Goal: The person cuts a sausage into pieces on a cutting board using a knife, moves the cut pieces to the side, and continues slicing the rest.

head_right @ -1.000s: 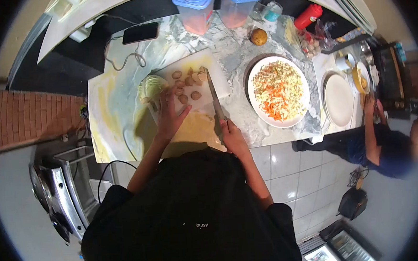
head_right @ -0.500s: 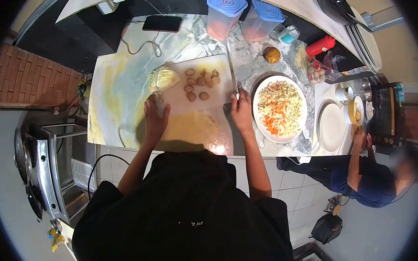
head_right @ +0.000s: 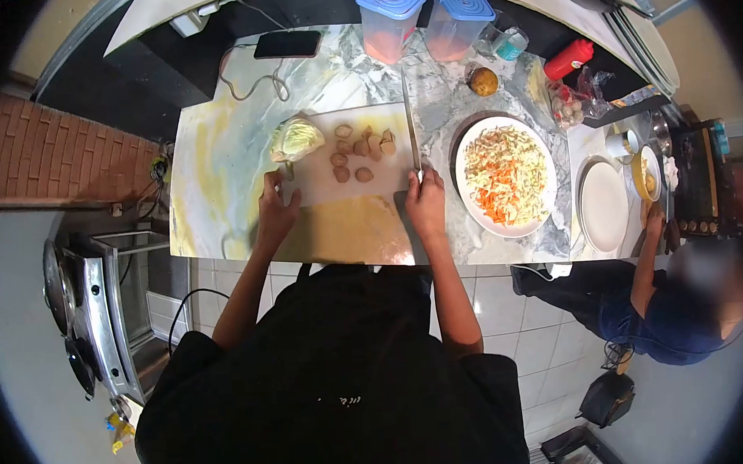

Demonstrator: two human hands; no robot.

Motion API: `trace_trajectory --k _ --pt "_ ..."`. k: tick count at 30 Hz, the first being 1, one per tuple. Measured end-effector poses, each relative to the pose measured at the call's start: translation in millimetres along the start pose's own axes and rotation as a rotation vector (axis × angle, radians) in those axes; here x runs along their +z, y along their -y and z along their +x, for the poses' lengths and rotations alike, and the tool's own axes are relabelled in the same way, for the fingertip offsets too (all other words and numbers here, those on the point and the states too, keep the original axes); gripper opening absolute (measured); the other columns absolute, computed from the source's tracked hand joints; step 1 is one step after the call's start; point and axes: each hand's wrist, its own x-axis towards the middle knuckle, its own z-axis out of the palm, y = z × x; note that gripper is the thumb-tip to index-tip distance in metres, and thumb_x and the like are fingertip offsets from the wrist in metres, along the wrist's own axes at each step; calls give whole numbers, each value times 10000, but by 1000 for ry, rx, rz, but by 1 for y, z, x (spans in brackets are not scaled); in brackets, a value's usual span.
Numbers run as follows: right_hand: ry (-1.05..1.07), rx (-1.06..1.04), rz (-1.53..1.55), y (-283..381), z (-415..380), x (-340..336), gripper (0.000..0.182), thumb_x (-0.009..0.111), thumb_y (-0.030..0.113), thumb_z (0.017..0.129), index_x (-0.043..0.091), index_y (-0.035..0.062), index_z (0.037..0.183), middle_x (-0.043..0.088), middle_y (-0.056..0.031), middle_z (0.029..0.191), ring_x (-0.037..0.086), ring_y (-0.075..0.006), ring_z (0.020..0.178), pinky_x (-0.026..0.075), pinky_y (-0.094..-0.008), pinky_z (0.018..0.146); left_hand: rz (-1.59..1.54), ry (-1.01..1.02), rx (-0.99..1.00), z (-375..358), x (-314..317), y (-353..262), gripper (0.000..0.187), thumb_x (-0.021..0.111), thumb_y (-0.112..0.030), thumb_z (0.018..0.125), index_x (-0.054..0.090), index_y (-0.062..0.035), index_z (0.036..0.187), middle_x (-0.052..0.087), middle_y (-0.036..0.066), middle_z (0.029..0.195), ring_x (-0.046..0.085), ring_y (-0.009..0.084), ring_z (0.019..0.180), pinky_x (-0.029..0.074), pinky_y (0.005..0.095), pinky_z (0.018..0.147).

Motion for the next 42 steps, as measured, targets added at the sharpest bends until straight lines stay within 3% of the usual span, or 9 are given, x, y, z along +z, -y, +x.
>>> trace_trajectory --k 5,10,16,20,27,29,33,35,42 --pt "-8 -57 -10 1 -34 -3 379 544 153 985 532 -128 1239 573 -340 1239 572 -476 1105 462 -483 983 87 41 43 -11 -1 6 452 723 -100 801 466 -6 1161 556 235 1141 537 429 1095 427 485 951" --pt "55 15 109 14 -54 -25 331 537 144 992 531 -114 1199 570 -328 1185 570 -483 1066 473 -475 925 246 -91 200 -18 6 -39 547 764 -159 775 479 -1 1214 511 221 1226 472 425 1182 390 491 994" --pt "171 67 158 16 -91 -47 280 541 157 999 517 -109 1085 547 -302 1002 562 -465 875 442 -506 759 351 176 322 -13 45 -78 691 805 -254 754 481 -51 1330 404 188 1416 399 404 1294 336 518 1066" --pt "220 76 326 10 -104 -56 232 561 180 1000 509 -45 1020 551 -235 788 537 -386 672 431 -438 635 477 225 460 -9 74 -70 714 805 -324 749 507 -158 1377 331 147 1495 302 385 1386 292 557 1096" --pt "227 98 393 0 -124 -69 219 584 167 985 516 -41 1004 548 -213 723 544 -363 628 430 -429 600 535 121 556 8 90 -47 589 739 -235 809 528 -182 1356 387 146 1454 340 385 1369 297 539 1105" --pt "255 58 385 -10 -130 -64 307 588 200 995 547 -76 1124 570 -162 679 539 -222 578 431 -364 565 534 133 625 9 89 -44 549 700 -200 839 526 -171 1359 412 129 1437 378 380 1333 314 535 1092" --pt "184 80 412 -2 -135 -57 330 592 215 995 552 -78 1142 574 -166 673 540 -212 565 429 -361 553 600 183 621 17 81 -40 523 670 -191 862 522 -163 1363 446 105 1418 417 365 1292 336 520 1074" --pt "180 182 323 6 -131 -55 307 573 238 1002 570 -64 1058 592 -221 717 594 -333 620 463 -404 606 631 163 654 25 78 -30 449 627 -203 890 559 -165 1332 498 80 1354 452 348 1225 362 498 1033" --pt "38 289 228 25 -106 -14 390 583 303 1004 580 -87 1017 519 -183 563 502 -271 467 399 -400 488 512 104 777 34 67 -22 481 702 -281 821 600 -126 1265 501 121 1356 475 334 1199 369 479 1016"
